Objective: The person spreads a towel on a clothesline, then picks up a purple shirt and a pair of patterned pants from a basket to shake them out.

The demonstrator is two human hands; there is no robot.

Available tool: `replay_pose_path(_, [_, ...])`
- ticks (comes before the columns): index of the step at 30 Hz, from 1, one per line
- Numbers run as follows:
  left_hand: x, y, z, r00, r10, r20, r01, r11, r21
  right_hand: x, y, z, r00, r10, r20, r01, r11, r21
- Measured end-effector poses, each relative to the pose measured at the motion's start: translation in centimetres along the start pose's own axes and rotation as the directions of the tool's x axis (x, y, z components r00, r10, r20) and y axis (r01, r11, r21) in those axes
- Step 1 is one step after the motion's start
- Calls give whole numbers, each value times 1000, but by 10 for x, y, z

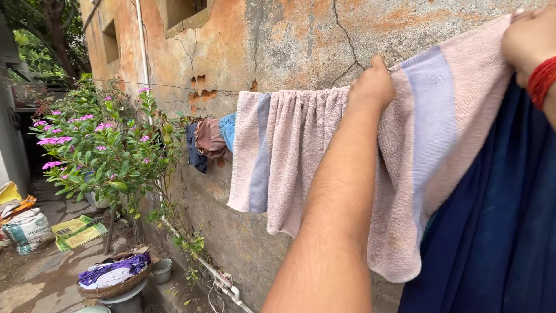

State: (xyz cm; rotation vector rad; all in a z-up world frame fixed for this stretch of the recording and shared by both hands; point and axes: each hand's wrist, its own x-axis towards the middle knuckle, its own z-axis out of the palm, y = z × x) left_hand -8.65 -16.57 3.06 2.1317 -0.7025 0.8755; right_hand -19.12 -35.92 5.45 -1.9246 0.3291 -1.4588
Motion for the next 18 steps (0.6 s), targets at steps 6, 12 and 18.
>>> replay_pose_path(6, [-4,9,9,997,17,80,-27,993,116,40,29,-11,952,143,270,-189,970,152])
replay_pose_path(12, [-3,10,21,1000,11,8,-12,986,164,-8,26,-32,991,-113,71,127,960,-251])
replay_pose_path(18, [-13,9,19,997,80,-12,-76,978,196,-32,32,-24,864,-503,27,467,781,-415])
